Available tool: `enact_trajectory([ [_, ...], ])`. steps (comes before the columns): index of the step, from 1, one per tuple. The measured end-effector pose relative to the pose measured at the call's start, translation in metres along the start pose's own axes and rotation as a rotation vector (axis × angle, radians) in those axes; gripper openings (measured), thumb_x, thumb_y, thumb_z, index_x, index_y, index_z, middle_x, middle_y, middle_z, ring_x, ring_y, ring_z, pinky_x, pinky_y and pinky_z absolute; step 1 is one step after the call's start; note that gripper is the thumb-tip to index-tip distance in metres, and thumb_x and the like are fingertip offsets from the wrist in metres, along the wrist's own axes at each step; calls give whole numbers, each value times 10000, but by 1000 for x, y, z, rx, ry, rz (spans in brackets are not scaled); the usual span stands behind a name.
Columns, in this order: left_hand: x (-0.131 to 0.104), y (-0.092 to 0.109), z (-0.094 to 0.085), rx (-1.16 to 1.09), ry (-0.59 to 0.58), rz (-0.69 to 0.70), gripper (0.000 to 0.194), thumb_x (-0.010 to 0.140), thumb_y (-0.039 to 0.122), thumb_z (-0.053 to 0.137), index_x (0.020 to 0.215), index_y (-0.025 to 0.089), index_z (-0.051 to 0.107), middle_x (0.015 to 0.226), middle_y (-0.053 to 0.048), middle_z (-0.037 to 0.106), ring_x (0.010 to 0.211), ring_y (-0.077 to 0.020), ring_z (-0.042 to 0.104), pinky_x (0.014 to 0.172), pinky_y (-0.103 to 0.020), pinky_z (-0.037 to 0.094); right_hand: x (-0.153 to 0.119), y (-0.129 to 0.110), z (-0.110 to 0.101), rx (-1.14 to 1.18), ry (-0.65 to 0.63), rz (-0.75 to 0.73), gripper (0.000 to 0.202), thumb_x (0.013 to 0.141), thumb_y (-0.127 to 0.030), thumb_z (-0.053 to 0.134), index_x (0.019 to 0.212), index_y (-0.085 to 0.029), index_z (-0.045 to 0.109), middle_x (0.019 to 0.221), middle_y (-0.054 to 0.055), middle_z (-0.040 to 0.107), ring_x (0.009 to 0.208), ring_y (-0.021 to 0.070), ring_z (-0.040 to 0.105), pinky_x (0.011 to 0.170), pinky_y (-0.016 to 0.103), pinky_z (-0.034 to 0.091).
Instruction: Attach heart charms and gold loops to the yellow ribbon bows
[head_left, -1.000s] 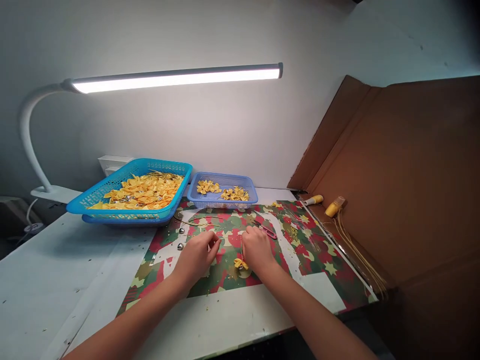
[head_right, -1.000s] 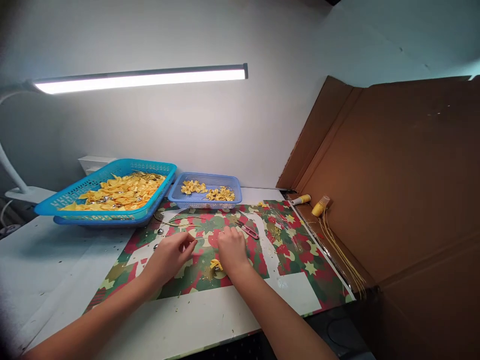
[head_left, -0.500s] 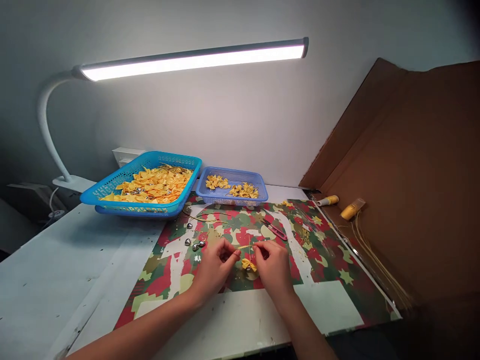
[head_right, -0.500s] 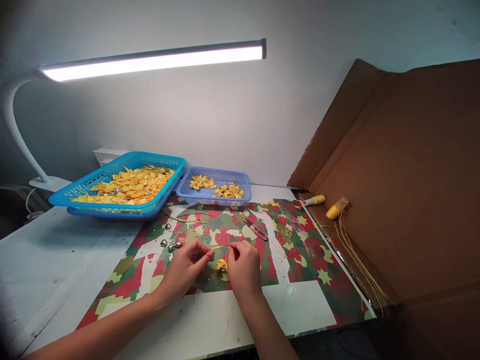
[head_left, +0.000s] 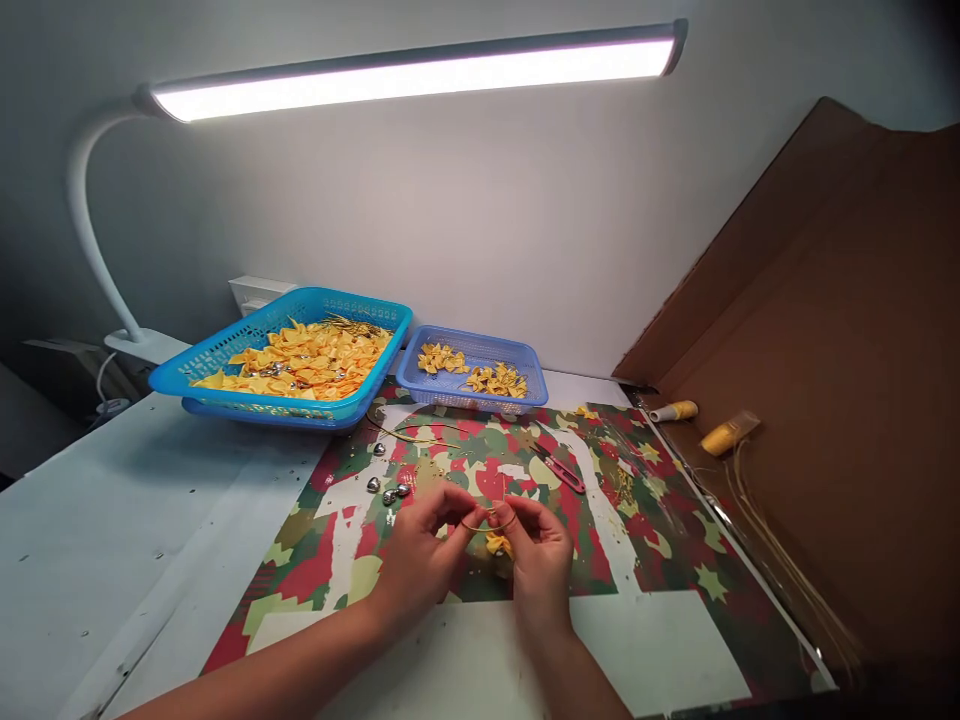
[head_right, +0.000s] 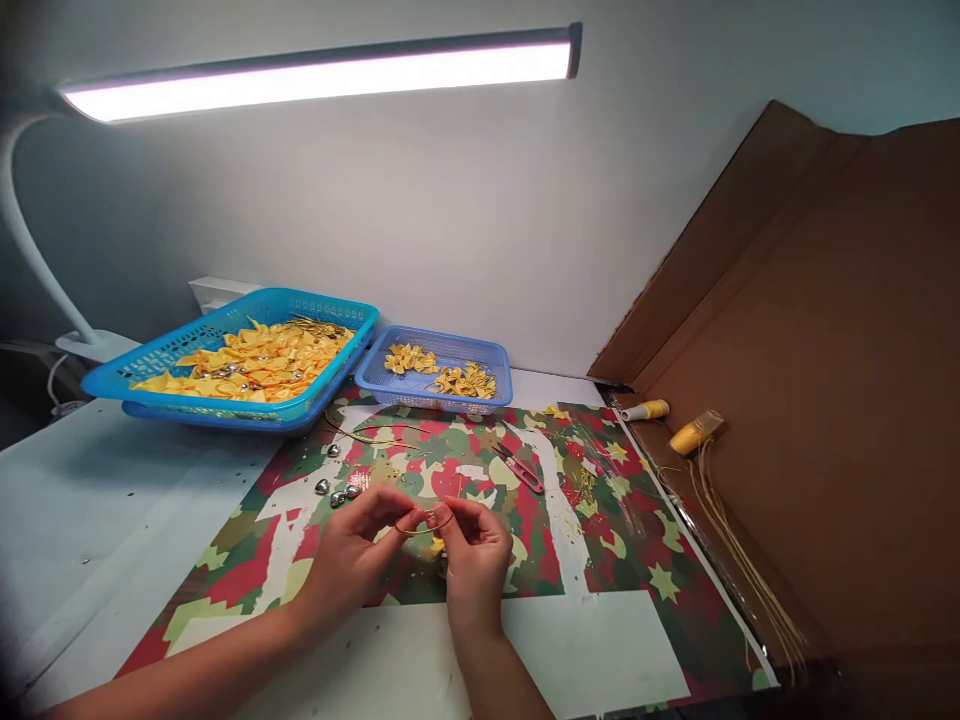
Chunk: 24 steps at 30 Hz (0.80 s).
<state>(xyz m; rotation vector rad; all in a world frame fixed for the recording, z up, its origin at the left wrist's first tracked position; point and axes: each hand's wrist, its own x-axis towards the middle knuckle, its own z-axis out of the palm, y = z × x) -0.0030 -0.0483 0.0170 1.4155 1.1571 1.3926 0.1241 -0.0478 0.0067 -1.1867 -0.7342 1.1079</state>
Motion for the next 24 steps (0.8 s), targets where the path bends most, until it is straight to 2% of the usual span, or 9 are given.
enact_trajectory([
  [3,-1,2,2,29,-25,31,98,851,316,638,813,230,665,709,1,703,687,-181,691,644,-296,580,0,1,-1,21,10,-2,377,585,-489,855,734,-165,732,677,48,700,638,168,630,613,289,529],
  [9,0,3,1,90,-3,8,125,826,331,654,766,232,703,680,-9,716,671,-208,703,559,-292,570,-1,0,-2,36,22,-38,350,612,-474,848,726,-169,719,671,36,682,640,158,617,605,273,519],
  [12,1,2,1,57,17,-64,154,804,359,687,775,209,702,663,-9,717,545,-171,667,463,-249,525,-1,0,-3,68,6,-29,335,614,-459,852,722,-169,724,661,33,678,624,152,611,598,271,516],
  [15,0,4,2,-14,-28,-115,205,812,393,681,785,190,700,648,-9,707,432,-132,603,350,-209,436,-1,2,-2,52,-56,-81,283,637,-424,846,703,-174,731,701,35,681,668,155,617,623,266,511],
  [18,-2,7,3,-30,-53,-32,176,824,358,667,769,198,713,693,-21,725,534,-147,658,399,-199,476,0,5,-1,53,-81,-178,234,660,-388,835,667,-184,722,734,22,656,704,144,596,613,238,484],
  [20,-3,8,2,-28,-41,1,150,828,334,664,770,207,719,701,-19,729,582,-156,677,427,-199,496,1,6,-1,62,-91,-192,223,670,-376,830,660,-185,715,730,14,637,688,134,576,601,230,471],
  [24,-3,8,2,-61,-30,-27,141,813,339,695,767,207,717,702,-16,722,593,-157,677,428,-197,506,1,6,1,67,-119,-195,218,695,-369,814,684,-180,706,702,7,618,654,126,556,593,235,464],
])
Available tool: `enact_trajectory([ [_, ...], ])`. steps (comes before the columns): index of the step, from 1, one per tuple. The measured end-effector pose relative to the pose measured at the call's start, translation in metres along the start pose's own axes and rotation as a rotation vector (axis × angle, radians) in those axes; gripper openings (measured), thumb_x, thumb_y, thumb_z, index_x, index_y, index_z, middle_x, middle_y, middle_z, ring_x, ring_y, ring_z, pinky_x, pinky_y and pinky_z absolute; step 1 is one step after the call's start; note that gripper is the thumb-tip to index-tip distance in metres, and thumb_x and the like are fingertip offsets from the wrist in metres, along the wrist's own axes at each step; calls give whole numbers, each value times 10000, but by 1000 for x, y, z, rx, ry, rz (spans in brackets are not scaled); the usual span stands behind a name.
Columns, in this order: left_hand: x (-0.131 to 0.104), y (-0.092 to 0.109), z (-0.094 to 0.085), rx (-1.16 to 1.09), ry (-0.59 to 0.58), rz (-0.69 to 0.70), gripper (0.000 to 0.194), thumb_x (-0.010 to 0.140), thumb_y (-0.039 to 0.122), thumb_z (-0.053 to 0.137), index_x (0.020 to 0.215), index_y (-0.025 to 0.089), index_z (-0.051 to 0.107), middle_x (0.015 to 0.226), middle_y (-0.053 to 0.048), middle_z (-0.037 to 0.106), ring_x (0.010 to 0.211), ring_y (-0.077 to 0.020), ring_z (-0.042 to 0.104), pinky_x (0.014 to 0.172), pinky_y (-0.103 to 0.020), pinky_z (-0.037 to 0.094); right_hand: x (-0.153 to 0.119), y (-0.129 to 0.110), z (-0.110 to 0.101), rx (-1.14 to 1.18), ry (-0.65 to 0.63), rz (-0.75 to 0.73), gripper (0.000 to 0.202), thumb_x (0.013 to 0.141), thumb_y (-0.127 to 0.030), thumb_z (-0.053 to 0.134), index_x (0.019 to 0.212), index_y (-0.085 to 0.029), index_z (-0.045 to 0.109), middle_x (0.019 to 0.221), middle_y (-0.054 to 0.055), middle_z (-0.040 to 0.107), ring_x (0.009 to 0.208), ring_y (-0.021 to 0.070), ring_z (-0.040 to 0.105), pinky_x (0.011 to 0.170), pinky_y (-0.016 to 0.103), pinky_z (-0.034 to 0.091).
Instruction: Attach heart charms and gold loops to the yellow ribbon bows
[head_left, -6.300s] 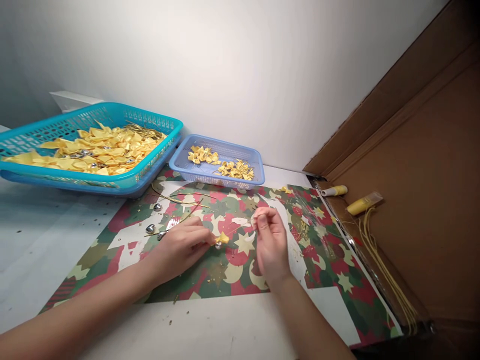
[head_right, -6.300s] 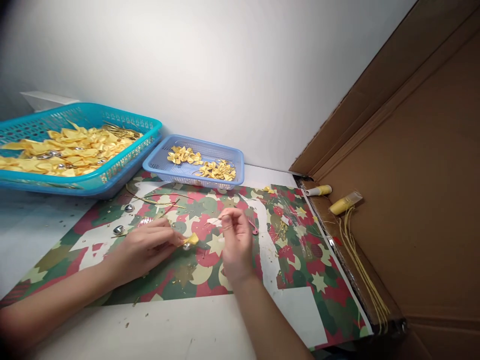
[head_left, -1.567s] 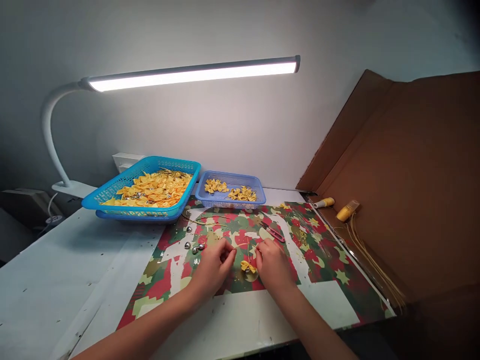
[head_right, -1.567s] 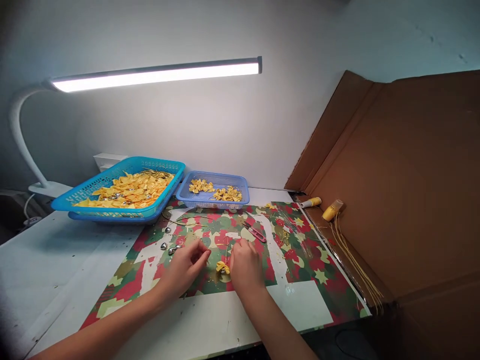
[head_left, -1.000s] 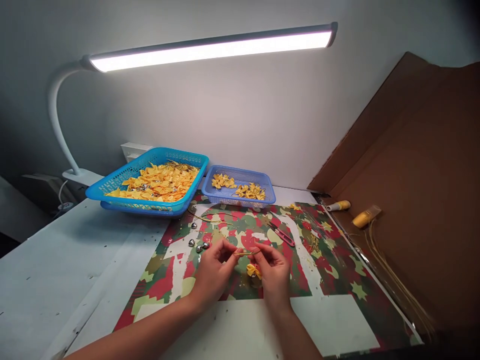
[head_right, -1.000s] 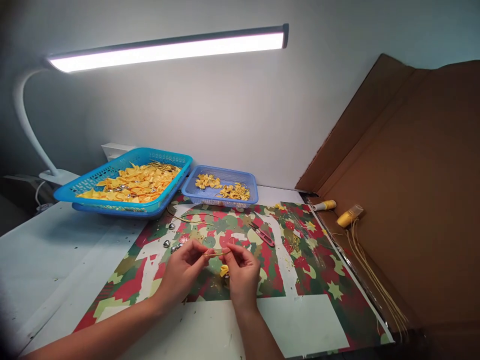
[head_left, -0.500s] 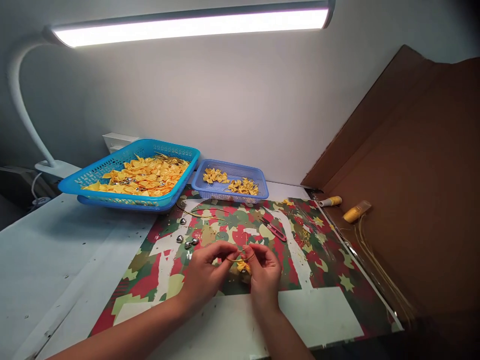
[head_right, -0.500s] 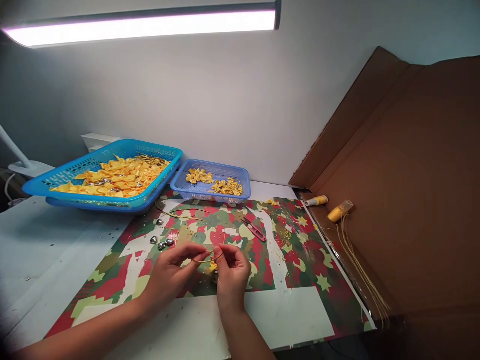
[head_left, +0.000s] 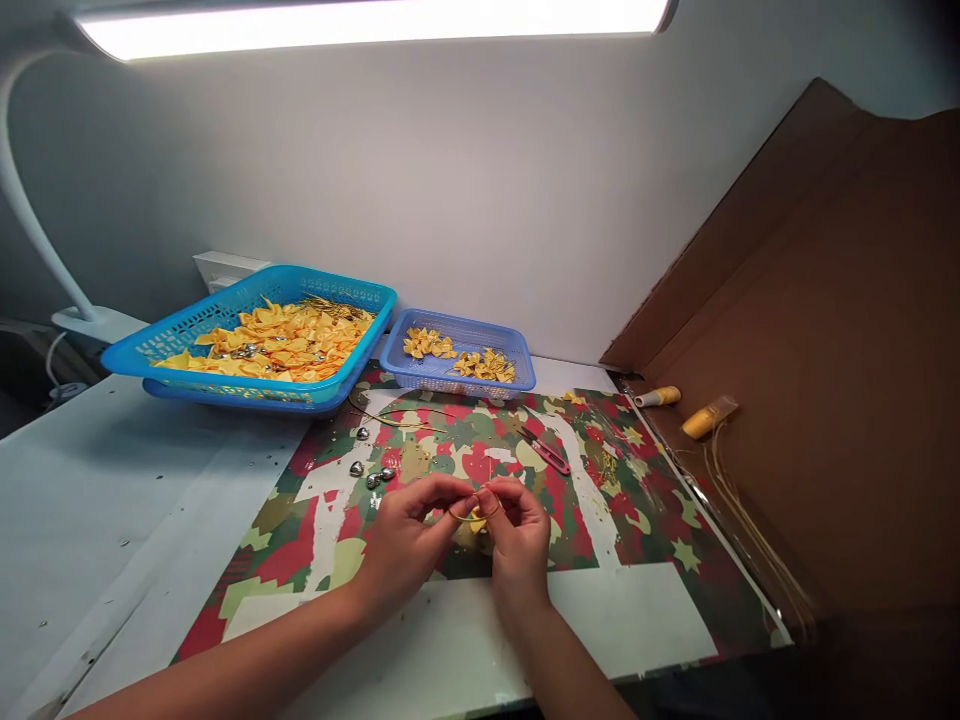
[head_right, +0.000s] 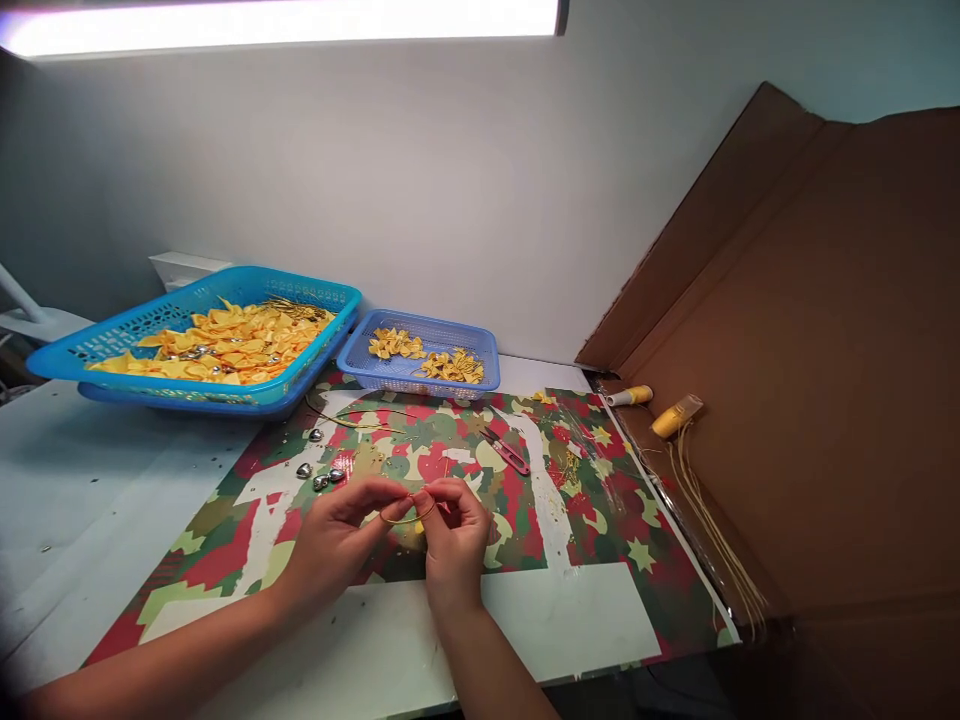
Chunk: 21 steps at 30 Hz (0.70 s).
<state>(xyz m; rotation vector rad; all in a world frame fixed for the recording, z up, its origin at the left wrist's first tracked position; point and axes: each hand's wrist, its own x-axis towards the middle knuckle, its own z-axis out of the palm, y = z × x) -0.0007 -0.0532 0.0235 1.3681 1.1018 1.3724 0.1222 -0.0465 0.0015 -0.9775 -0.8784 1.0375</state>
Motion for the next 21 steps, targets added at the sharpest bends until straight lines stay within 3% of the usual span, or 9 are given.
enact_trajectory([
  [10,2,-4,3,-184,48,-268,270,732,428,771,793,181,680,628,27,665,338,-81,504,286,-192,424,-2,-6,0,37,29,15,241,671,-384,831,690,-179,704,677,7,647,629,121,581,589,229,483],
  [21,2,-1,2,-185,70,-293,285,698,433,794,780,184,683,616,26,672,368,-93,531,309,-190,436,-4,-7,0,58,71,74,249,644,-377,852,697,-181,707,647,-3,663,599,110,584,584,224,477],
])
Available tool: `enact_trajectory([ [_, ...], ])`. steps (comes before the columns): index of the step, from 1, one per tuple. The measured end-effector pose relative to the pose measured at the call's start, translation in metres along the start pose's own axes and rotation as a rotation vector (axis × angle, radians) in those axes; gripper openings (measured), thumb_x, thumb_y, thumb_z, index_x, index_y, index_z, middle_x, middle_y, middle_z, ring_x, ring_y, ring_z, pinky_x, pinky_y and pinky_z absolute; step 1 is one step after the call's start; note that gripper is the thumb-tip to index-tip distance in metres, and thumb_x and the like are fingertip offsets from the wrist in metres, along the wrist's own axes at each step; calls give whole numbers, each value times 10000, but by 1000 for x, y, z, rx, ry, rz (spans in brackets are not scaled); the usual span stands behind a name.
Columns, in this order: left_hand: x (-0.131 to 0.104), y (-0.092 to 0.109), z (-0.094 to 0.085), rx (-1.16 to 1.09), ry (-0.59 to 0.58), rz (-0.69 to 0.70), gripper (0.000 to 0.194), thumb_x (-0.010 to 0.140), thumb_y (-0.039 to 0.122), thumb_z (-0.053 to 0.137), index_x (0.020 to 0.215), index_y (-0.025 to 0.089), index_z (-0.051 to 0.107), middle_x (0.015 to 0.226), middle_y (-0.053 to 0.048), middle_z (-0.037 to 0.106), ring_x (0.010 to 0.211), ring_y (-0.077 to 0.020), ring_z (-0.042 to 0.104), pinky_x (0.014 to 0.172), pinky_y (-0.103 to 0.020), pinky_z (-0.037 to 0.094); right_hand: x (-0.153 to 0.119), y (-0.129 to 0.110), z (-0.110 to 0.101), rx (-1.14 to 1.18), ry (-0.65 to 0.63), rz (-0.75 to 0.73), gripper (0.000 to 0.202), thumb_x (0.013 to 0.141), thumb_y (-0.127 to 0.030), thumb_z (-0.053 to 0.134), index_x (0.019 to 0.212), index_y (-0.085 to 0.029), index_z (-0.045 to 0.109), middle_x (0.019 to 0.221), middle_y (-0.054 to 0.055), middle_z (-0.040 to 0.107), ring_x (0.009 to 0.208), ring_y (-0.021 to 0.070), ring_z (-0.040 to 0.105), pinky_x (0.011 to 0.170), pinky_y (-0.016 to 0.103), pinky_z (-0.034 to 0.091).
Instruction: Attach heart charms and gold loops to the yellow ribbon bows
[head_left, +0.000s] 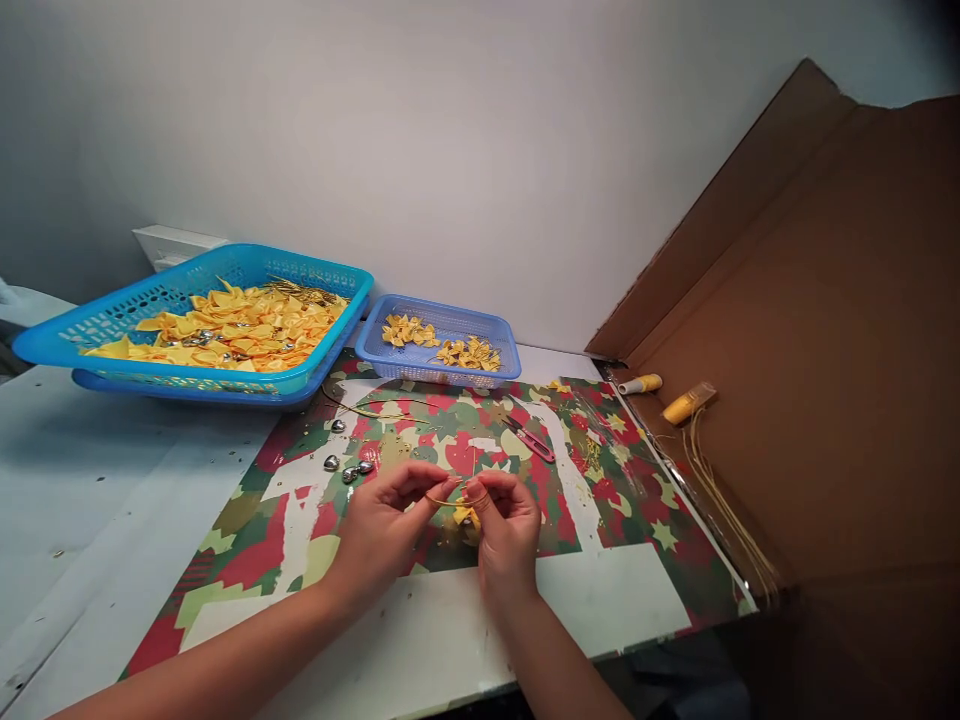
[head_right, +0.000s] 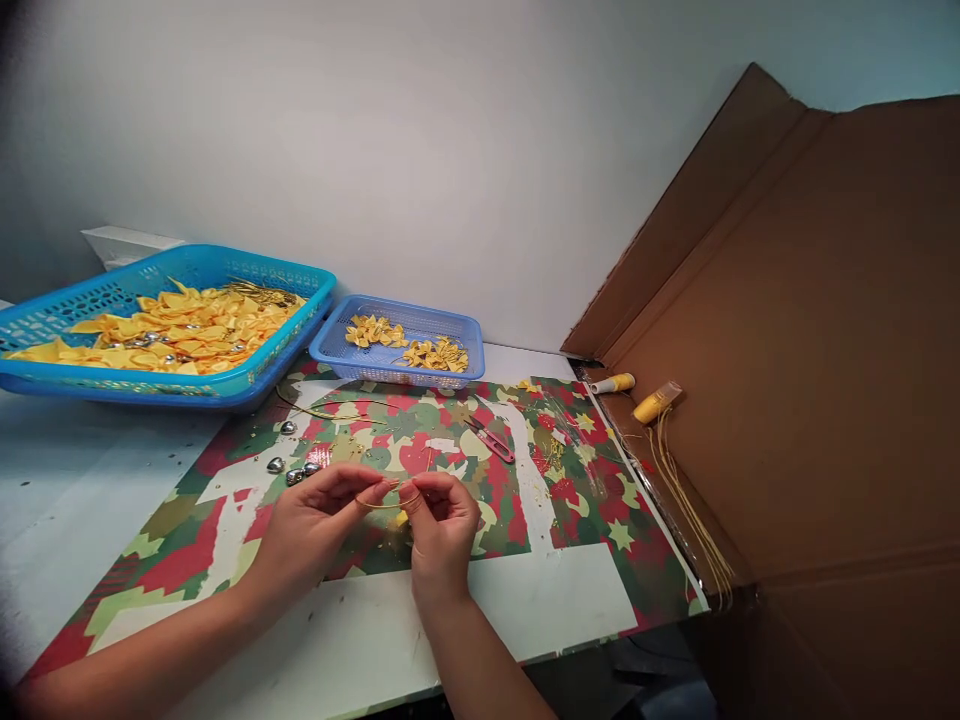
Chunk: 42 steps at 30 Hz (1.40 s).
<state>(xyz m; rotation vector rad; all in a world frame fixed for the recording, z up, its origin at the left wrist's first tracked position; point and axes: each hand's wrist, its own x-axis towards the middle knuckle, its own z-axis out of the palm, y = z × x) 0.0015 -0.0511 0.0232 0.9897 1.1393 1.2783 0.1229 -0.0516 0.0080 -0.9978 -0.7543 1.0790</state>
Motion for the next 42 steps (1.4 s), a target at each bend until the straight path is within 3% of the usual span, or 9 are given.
enact_trajectory([
  [4,-1,1,0,32,-18,68,215,698,375,801,750,188,709,635,9,697,496,-114,611,433,-183,514,0,1,1,-32,-10,-36,218,674,-350,829,704,-181,695,654,-2,666,626,126,608,607,238,480],
  [11,-2,3,-2,84,-70,146,113,735,303,767,779,200,746,681,-2,733,547,-119,635,456,-170,506,1,3,4,-30,-45,-48,196,703,-321,795,716,-183,657,668,3,679,648,143,630,636,256,490],
  [15,-1,6,-3,145,-30,213,96,727,284,764,750,193,742,692,-14,741,627,-149,678,535,-195,548,0,1,1,-104,-73,-88,209,731,-352,765,731,-181,646,672,-1,639,624,135,598,605,253,484],
  [22,0,9,-5,177,-10,259,146,738,334,761,767,196,724,693,-18,727,607,-160,673,531,-234,578,-2,-14,-9,-594,-155,-515,56,833,-246,636,854,-204,667,806,44,663,757,187,628,679,316,509],
  [31,-1,4,-9,317,-32,374,143,784,327,730,869,212,719,792,-32,767,686,-184,723,634,-268,616,-4,-14,-9,-755,-170,-742,128,846,-153,603,853,-221,711,761,44,726,688,188,650,649,327,511],
  [36,-1,2,-11,358,-47,360,204,813,354,703,969,222,690,808,-36,785,728,-207,745,641,-274,614,-4,-14,-8,-781,-146,-759,122,843,-164,602,831,-222,709,741,41,726,671,187,645,653,338,507],
  [42,1,1,-11,424,-16,378,227,808,393,702,970,236,677,817,-31,787,751,-223,752,674,-285,604,-2,-13,-7,-798,-121,-675,102,817,-220,602,822,-223,704,736,49,714,658,199,626,646,354,508],
])
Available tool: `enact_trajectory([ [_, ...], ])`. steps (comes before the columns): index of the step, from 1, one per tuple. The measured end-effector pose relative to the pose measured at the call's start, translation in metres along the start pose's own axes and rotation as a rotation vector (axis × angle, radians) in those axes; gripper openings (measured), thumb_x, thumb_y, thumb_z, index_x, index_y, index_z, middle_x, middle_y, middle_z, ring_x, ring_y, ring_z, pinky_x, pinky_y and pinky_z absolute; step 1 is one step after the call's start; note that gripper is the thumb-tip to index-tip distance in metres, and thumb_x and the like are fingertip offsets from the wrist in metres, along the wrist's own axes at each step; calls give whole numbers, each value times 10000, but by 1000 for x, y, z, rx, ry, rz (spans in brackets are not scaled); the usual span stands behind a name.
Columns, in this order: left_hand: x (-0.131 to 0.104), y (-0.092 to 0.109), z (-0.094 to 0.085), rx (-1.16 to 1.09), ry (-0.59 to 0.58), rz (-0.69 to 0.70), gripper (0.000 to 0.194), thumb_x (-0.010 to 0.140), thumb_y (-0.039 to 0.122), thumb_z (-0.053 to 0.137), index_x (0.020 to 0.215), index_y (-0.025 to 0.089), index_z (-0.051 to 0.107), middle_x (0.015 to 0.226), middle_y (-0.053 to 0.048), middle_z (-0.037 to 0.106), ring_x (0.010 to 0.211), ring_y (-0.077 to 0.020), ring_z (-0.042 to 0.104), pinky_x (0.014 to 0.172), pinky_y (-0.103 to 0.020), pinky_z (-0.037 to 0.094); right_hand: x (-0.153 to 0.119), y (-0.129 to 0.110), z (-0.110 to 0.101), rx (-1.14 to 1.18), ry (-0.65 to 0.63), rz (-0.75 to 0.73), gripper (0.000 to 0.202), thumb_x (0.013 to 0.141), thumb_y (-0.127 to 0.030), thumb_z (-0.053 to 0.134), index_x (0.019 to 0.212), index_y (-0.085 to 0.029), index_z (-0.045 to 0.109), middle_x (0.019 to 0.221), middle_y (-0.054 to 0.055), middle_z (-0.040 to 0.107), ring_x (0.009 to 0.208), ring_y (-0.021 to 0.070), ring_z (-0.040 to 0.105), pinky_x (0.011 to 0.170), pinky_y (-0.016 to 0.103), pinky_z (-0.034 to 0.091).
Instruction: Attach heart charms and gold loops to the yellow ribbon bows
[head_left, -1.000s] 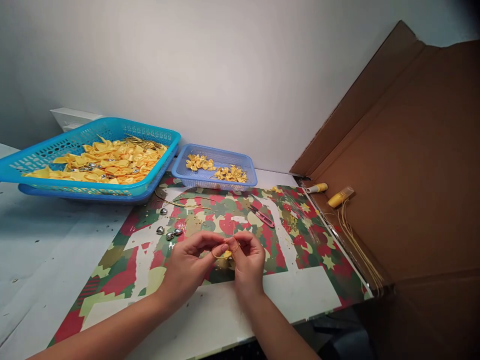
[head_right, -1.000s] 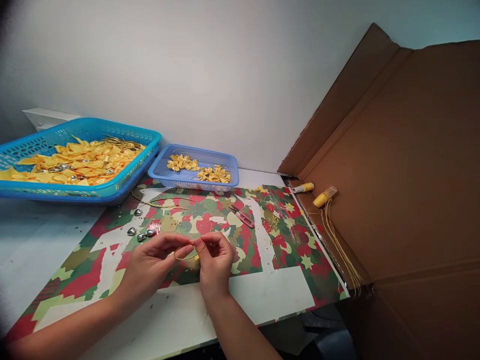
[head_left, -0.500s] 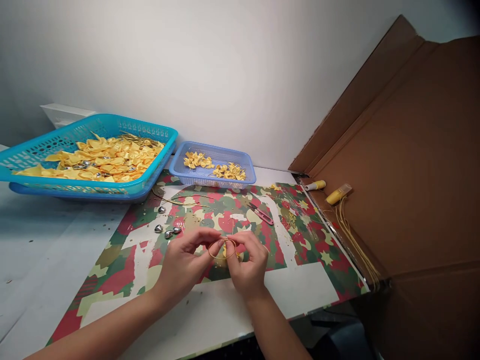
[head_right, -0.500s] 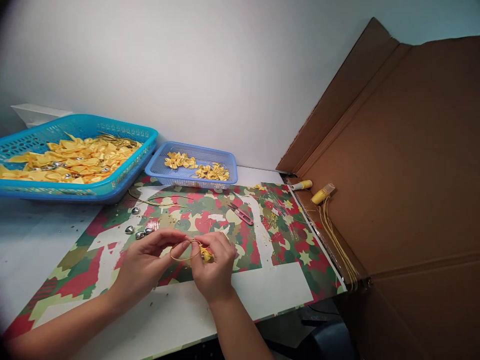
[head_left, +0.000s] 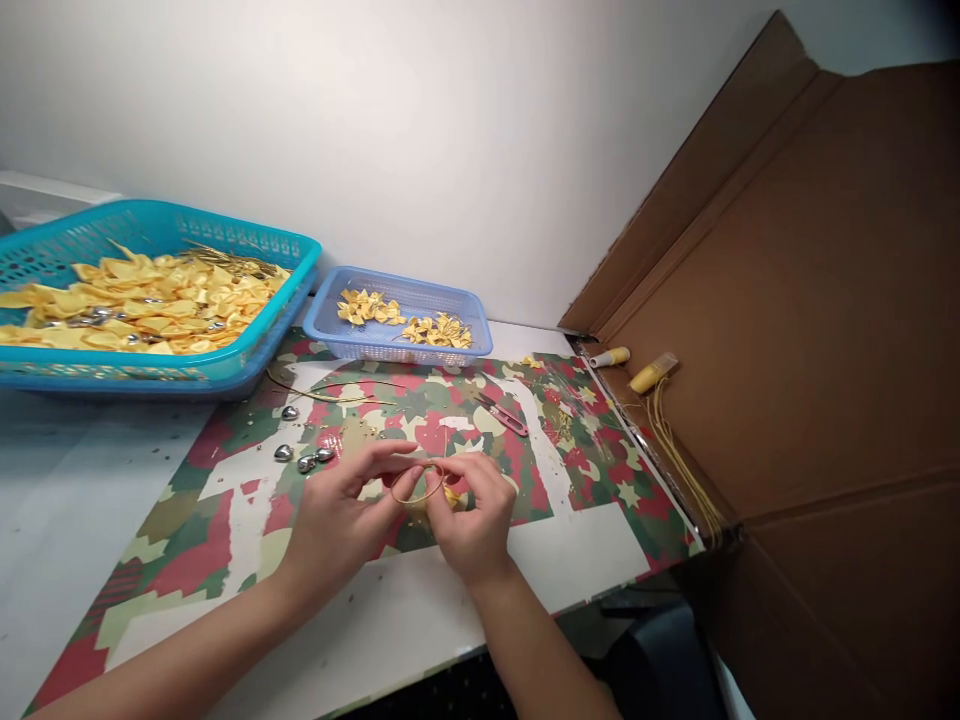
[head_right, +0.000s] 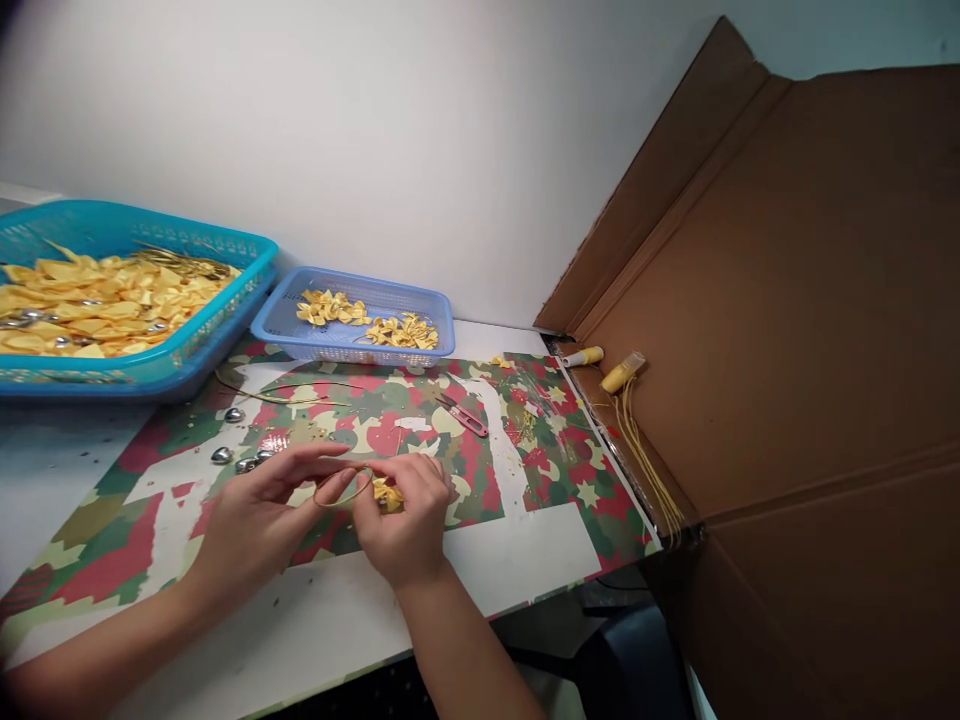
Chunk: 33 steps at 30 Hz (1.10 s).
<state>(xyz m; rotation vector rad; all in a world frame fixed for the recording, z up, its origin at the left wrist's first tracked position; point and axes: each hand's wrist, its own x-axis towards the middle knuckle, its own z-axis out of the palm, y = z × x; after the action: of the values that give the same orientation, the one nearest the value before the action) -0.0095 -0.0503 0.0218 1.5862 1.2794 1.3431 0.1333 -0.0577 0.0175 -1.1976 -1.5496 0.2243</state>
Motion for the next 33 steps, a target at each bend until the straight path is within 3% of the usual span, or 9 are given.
enact_trajectory([
  [5,0,2,0,65,6,37,226,803,417,691,954,250,674,779,-23,788,692,-223,744,672,-298,600,1,-1,-1,40,10,31,143,839,-205,571,756,-221,686,697,38,696,624,179,602,639,336,495],
  [17,-1,-2,0,-46,8,-47,275,781,449,728,930,226,670,816,-45,786,749,-237,755,664,-288,611,2,-4,-1,130,-21,142,148,835,-240,593,742,-226,707,672,20,678,614,169,576,623,315,467],
  [22,0,2,-1,54,25,38,249,788,450,696,924,241,683,799,-37,790,730,-247,758,658,-307,613,2,-5,-1,75,-56,139,137,806,-313,602,775,-212,689,682,22,672,616,175,584,650,333,452],
  [26,-2,3,-1,113,37,147,178,796,401,685,910,264,685,822,-21,795,708,-234,762,671,-313,615,2,-3,0,58,-87,130,211,856,-273,521,712,-217,665,645,11,658,614,168,570,667,327,428],
  [33,0,3,0,117,22,147,191,808,379,683,957,260,681,797,-19,798,701,-233,764,602,-283,598,0,-1,1,49,-98,77,218,862,-237,508,676,-216,620,606,-7,623,595,154,543,662,313,397],
])
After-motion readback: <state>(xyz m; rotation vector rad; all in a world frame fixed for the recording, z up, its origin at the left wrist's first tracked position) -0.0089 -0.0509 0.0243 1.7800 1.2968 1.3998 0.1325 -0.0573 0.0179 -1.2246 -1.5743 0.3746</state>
